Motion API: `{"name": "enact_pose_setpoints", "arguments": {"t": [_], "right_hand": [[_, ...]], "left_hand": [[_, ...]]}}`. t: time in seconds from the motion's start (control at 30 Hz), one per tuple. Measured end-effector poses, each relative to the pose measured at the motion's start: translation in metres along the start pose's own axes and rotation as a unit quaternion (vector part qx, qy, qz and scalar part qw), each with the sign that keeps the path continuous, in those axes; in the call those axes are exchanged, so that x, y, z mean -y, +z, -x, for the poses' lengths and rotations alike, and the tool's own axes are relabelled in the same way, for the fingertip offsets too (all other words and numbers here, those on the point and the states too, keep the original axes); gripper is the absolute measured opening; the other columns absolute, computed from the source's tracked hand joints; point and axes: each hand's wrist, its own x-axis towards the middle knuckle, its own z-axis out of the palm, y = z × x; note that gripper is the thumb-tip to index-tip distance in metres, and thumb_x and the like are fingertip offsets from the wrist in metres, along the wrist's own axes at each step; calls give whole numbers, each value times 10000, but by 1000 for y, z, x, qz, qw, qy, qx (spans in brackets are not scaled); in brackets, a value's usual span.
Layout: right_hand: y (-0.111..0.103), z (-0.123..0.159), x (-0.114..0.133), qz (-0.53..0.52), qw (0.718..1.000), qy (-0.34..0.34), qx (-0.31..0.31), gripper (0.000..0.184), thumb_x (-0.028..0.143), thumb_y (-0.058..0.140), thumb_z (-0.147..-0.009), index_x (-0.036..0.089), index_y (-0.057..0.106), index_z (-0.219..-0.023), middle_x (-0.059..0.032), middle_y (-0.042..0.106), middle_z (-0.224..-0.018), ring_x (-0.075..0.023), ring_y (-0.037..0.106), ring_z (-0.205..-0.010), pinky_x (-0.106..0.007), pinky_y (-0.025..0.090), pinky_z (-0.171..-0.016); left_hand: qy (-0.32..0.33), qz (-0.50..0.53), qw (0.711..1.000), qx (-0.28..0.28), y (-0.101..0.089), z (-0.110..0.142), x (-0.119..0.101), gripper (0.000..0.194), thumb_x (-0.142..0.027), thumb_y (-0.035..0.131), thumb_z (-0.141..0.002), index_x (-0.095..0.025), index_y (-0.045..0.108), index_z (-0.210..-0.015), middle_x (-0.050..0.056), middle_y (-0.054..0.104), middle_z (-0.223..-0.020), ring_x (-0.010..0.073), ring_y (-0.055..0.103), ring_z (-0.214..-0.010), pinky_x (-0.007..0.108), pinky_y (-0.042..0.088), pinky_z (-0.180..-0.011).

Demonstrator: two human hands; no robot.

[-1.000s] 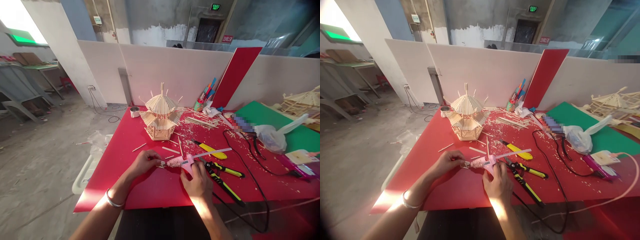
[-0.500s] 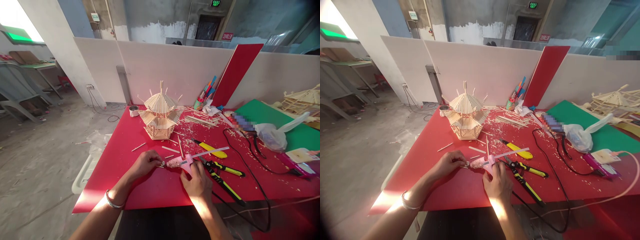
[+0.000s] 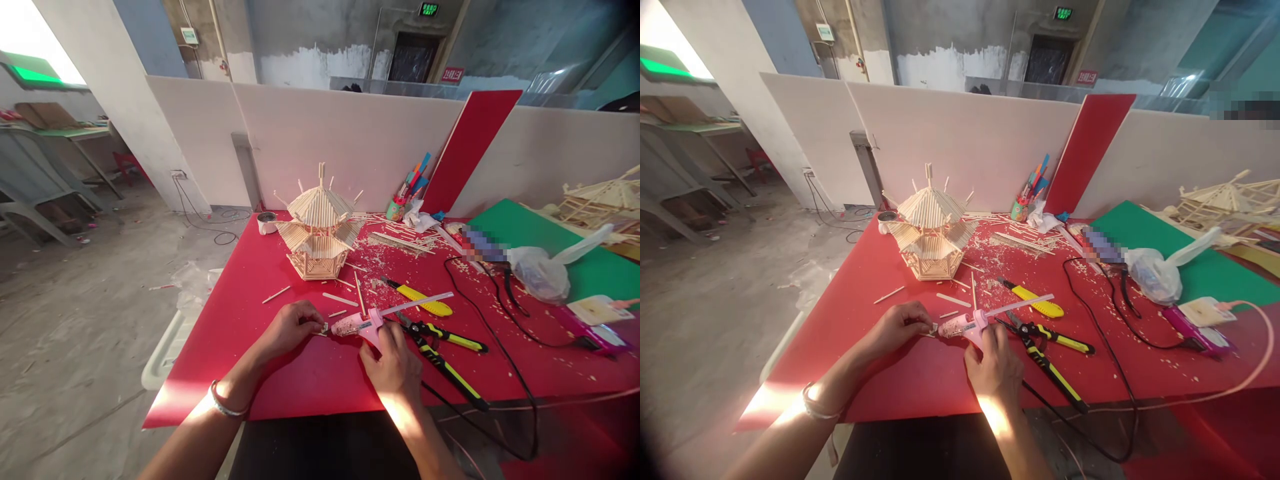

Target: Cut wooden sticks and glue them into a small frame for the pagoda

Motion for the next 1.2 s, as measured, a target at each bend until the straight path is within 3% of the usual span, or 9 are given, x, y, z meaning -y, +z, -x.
{"name": "enact_pose_setpoints", "arguments": {"t": [0.47,0.77,1.0,1.2], "right_hand": [[3,1,-1,2,1000,10,-9,258,283,492,-848,191,671,-1009,-89,639,-1043,-189,630,-744,-275,385,-508],[3,2,-1,-1,1000,14,-12,263,268,492,-832,193,680,-999,-87,633,-1033,-183,616,-730,-269,371,-500],[3,1,-1,-5,1000,1,-3,333,244,487,-835,200,679,-1104,-91,627,-1033,-187,629,-751,-262,385,-503],[4,1,-1,-2,1000,2,-9,286,255,475,-844,201,673,-1043,-88,633,-1059,-182,630,-744,-265,394,-520]], "left_hand": [[4,-9,1000,6,0,1,-1,112,-174,650,-771,-180,759,-748,41,684,-813,168,628,-779,250,488,-730],[4,18,1000,6,-1,1,-2,116,-157,636,-765,-172,750,-750,40,678,-798,162,633,-762,250,499,-720],[0,23,1000,10,-2,0,-3,118,-139,627,-758,-169,740,-747,38,680,-793,158,633,-752,250,503,-717],[-1,22,1000,7,-1,0,-1,111,-161,632,-760,-166,742,-746,43,678,-790,166,632,-760,255,501,-714]]}}
